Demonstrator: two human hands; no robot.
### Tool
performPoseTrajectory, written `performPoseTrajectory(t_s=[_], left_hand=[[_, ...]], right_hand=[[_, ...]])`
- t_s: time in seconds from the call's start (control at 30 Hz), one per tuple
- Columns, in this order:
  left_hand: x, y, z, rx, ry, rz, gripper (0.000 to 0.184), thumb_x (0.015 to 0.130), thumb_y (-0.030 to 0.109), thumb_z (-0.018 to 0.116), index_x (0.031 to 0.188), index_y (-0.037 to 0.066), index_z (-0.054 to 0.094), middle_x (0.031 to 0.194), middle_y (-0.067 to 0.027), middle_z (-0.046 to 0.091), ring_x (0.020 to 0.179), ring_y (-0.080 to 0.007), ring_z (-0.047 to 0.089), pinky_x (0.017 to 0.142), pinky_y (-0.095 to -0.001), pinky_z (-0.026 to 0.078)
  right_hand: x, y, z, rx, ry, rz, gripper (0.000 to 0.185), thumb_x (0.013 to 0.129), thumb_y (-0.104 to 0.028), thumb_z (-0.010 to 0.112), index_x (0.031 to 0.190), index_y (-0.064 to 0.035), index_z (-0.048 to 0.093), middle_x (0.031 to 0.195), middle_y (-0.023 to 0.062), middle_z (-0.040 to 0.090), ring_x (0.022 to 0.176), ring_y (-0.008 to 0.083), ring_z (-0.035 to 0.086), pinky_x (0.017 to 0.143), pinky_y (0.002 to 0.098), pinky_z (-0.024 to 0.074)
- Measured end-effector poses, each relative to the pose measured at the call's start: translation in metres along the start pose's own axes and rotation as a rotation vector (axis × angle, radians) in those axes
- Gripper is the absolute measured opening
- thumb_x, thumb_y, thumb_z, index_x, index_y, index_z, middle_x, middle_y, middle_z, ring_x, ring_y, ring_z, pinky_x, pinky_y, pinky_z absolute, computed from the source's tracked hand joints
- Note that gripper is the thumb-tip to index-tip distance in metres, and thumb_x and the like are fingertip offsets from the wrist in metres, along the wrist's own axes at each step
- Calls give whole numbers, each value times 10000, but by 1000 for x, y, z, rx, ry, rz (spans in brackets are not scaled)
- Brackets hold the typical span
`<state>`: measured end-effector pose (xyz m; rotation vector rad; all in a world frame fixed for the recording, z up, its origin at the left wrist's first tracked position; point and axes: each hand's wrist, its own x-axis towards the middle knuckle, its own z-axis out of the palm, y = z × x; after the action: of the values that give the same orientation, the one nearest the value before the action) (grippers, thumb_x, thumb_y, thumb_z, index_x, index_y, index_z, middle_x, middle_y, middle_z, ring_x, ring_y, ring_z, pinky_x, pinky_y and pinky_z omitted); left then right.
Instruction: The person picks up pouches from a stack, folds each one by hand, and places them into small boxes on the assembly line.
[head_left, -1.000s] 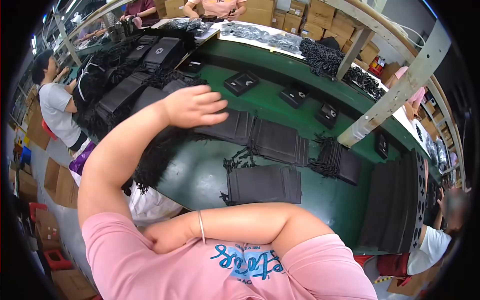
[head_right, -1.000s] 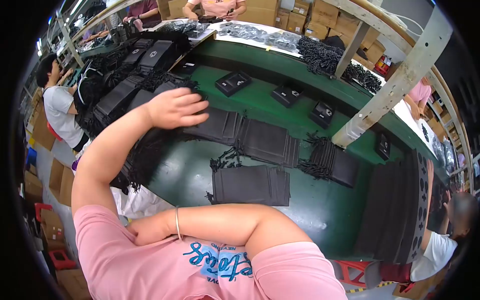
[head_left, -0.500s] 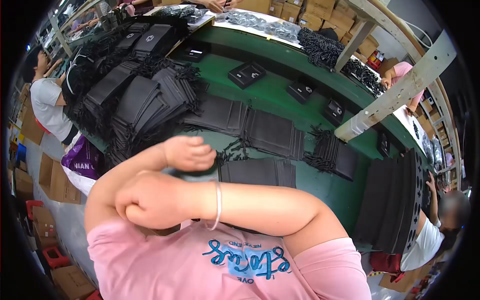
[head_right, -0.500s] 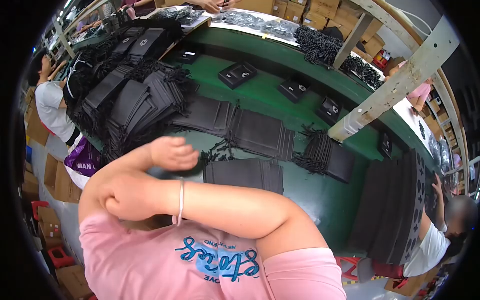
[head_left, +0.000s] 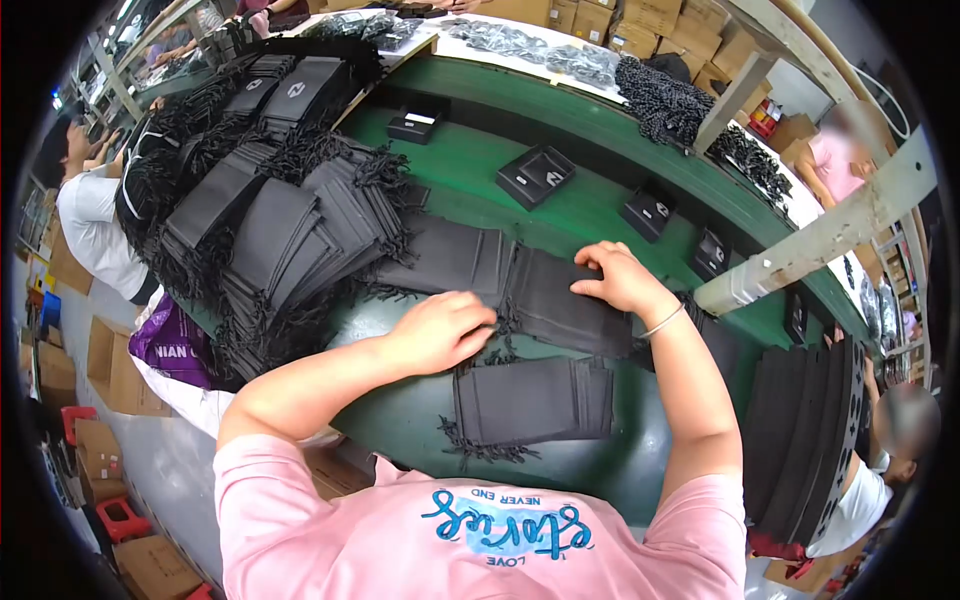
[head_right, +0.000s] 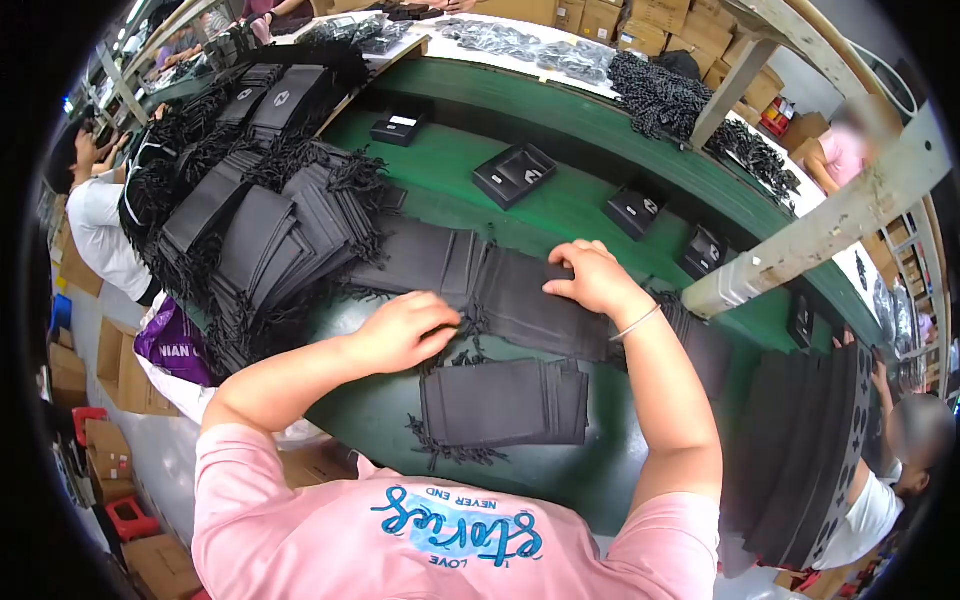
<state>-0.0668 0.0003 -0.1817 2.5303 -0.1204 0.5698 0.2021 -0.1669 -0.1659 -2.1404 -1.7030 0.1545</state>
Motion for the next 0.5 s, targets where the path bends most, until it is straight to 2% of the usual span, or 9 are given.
performPoseTrajectory(t_s=[0.03, 0.1, 0.13, 0.27, 0.3, 0.43, 0.47, 0.5], left_hand=[[16, 0, -1, 5, 1, 3, 159, 818, 139, 631, 954, 59, 613, 880, -52, 605, 743, -270, 587, 725, -347, 490], [41, 5, -4, -110, -68, -407, 209, 834, 163, 634, 996, 35, 604, 884, -76, 612, 759, -275, 601, 717, -354, 497], [47, 2, -1, -110, -73, -400, 209, 834, 163, 634, 996, 35, 604, 884, -76, 612, 759, -275, 601, 717, -354, 497], [63, -12, 17, -23, 220, -176, 298, 841, 200, 645, 1069, 15, 592, 1010, -128, 599, 848, -286, 609, 732, -356, 499], [66, -13, 19, -26, 220, -180, 298, 841, 200, 645, 1069, 15, 592, 1010, -128, 599, 848, -286, 609, 732, -356, 499], [77, 3, 15, -296, -236, -159, 421, 829, 187, 683, 1179, 1, 541, 1151, -151, 542, 925, -275, 593, 770, -329, 494], [81, 10, 16, -301, -244, -155, 421, 829, 187, 683, 1179, 1, 541, 1151, -151, 542, 925, -275, 593, 770, -329, 494], [84, 20, 19, -265, -162, -149, 420, 836, 175, 665, 1195, 2, 532, 1174, -159, 530, 947, -289, 588, 783, -336, 493]], right_hand=[[7, -4, -7, 44, -95, 79, 219, 802, -139, 706, 986, -59, 618, 916, 56, 640, 809, 222, 575, 738, 313, 470], [12, -10, -21, 140, -290, 253, 198, 788, -124, 724, 926, -53, 601, 893, 45, 629, 794, 196, 559, 710, 296, 458], [13, -11, -28, 141, -284, 259, 198, 788, -124, 724, 926, -53, 601, 893, 45, 629, 794, 196, 559, 710, 296, 458], [5, -16, -56, 460, -481, 326, 191, 763, -62, 725, 852, -58, 555, 867, 31, 609, 794, 142, 525, 670, 263, 425], [7, -16, -58, 459, -486, 327, 191, 763, -62, 725, 852, -58, 555, 867, 31, 609, 794, 142, 525, 670, 263, 425], [12, -24, -58, 357, -455, 310, 181, 767, 3, 665, 917, -49, 578, 909, 40, 625, 799, 130, 550, 688, 265, 454], [12, -18, -45, 519, -338, 221, 193, 771, 17, 632, 950, -37, 584, 938, 54, 632, 794, 146, 567, 703, 268, 469], [10, -11, -30, 677, -215, 135, 215, 775, 30, 599, 983, -25, 590, 967, 69, 639, 790, 161, 585, 718, 272, 485]])
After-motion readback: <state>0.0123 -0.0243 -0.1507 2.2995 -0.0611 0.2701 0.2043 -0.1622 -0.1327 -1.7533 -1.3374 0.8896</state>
